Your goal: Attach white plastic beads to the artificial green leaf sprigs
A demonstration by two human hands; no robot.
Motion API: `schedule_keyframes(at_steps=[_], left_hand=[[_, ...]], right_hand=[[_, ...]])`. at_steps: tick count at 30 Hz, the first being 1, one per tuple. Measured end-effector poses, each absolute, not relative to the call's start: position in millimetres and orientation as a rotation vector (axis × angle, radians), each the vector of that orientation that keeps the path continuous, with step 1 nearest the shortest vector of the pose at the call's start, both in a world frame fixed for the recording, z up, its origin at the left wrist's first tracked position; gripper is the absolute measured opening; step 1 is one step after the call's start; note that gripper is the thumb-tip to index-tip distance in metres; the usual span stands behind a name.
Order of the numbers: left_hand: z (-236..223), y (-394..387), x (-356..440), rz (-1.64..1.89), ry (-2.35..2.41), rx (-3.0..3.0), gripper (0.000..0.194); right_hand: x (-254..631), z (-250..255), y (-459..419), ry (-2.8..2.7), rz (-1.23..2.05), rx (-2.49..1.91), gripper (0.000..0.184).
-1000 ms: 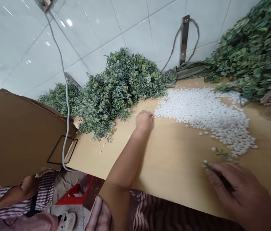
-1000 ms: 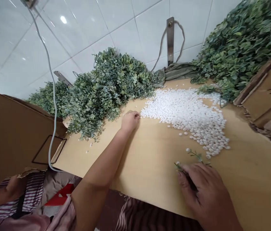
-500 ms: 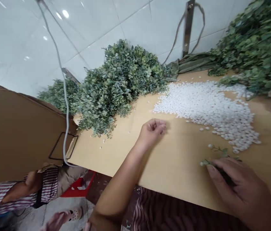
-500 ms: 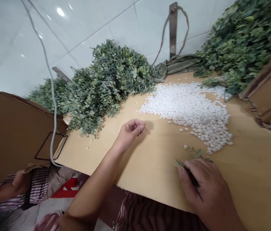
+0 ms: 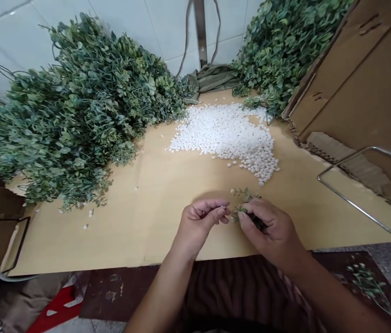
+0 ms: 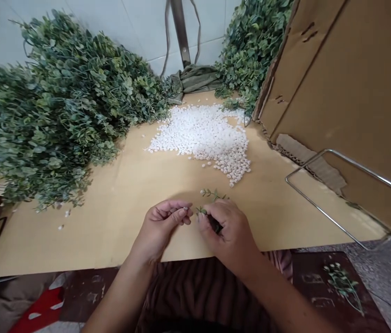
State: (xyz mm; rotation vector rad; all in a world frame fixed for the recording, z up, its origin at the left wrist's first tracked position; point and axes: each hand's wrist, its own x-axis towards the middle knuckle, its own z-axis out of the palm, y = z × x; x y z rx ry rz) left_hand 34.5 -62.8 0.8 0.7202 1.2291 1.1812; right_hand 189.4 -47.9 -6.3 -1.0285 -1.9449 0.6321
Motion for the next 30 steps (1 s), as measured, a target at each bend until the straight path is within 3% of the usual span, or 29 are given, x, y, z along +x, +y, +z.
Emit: schedule_keyframes(at_steps=[14,30], left_hand=[[1.0,-59.9,35.5,1.164,1.252,0.775,0.016],[-1.1,-60.6,37.3,1.236,1.219,0.736,0.022]], right_hand=[[185.3,-5.1,-48.4,-1.969,0.758,-1.023,0.018],[181.0,-4.5,-48.1,-1.921,0.717,-0.994,0.018]])
